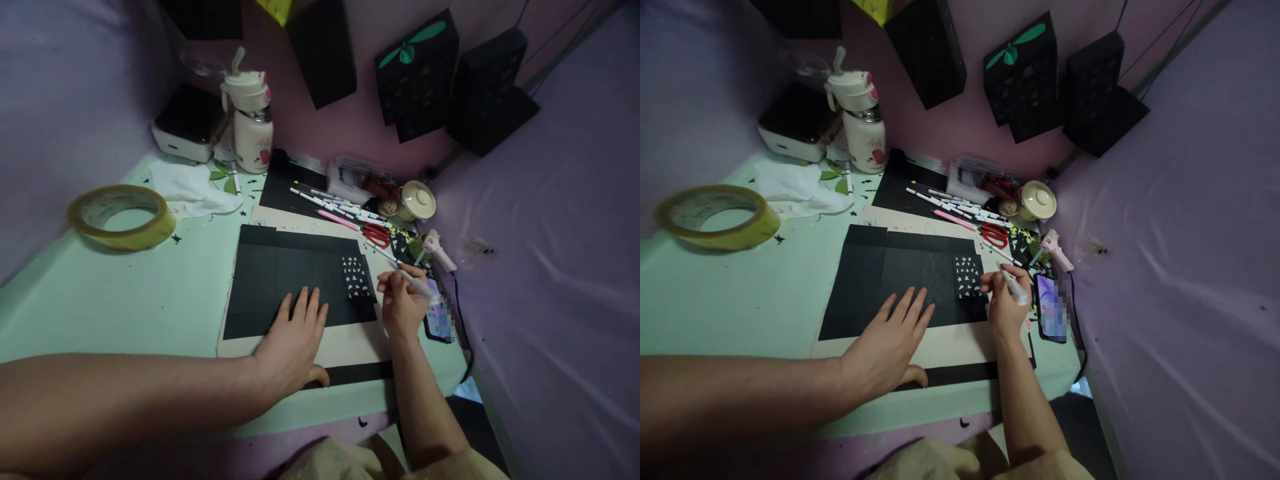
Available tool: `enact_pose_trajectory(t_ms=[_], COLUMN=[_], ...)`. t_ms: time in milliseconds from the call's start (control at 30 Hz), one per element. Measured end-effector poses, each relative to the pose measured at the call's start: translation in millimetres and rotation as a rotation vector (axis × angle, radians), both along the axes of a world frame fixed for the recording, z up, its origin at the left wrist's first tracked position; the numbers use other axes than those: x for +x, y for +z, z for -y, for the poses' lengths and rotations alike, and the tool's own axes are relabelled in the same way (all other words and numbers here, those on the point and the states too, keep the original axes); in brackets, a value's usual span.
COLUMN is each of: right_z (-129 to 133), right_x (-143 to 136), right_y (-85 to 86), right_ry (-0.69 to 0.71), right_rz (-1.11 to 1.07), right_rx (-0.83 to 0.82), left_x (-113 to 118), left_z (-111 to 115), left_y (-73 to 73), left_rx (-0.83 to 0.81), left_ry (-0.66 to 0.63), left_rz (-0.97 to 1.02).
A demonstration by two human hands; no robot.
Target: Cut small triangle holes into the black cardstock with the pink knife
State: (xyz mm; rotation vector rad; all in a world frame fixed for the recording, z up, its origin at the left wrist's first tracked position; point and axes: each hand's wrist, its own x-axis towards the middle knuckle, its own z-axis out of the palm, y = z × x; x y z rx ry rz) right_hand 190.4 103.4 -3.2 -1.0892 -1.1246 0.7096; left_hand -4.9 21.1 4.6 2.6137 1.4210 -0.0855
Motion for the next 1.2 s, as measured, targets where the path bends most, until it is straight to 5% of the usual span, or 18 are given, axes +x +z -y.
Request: enact_pose_trajectory(t_ms=[233, 533, 833, 1067, 1200], right_z=[2.0, 0.1, 3.7, -23.6, -32.1], right_x=[-12.7, -11.6, 1.0, 55.5, 67.3], right_y=[-12.6, -11.2, -13.5, 10.6, 16.6], right_ry=[0.05, 0.02, 0.181, 0.296, 0.31], right_rz=[-0.004, 0.1, 0.867, 1.643, 1.886], right_rx=[-0.147, -0.185, -0.019, -0.027, -0.06], left_x=[2.2, 2.3, 3.4, -8.2, -12.1], left_z=[32.0, 27.2, 27.6, -28.4, -46.0], left_y=[4.1, 2.3, 7.6, 8.8, 4.7], left_rx=[-0.01, -0.141, -0.156, 0.023, -0.001], left_ry=[-0.087, 0.0, -0.029, 0.077, 0.173], left_rz=[0.054, 0.014, -0.009, -0.021, -0.05])
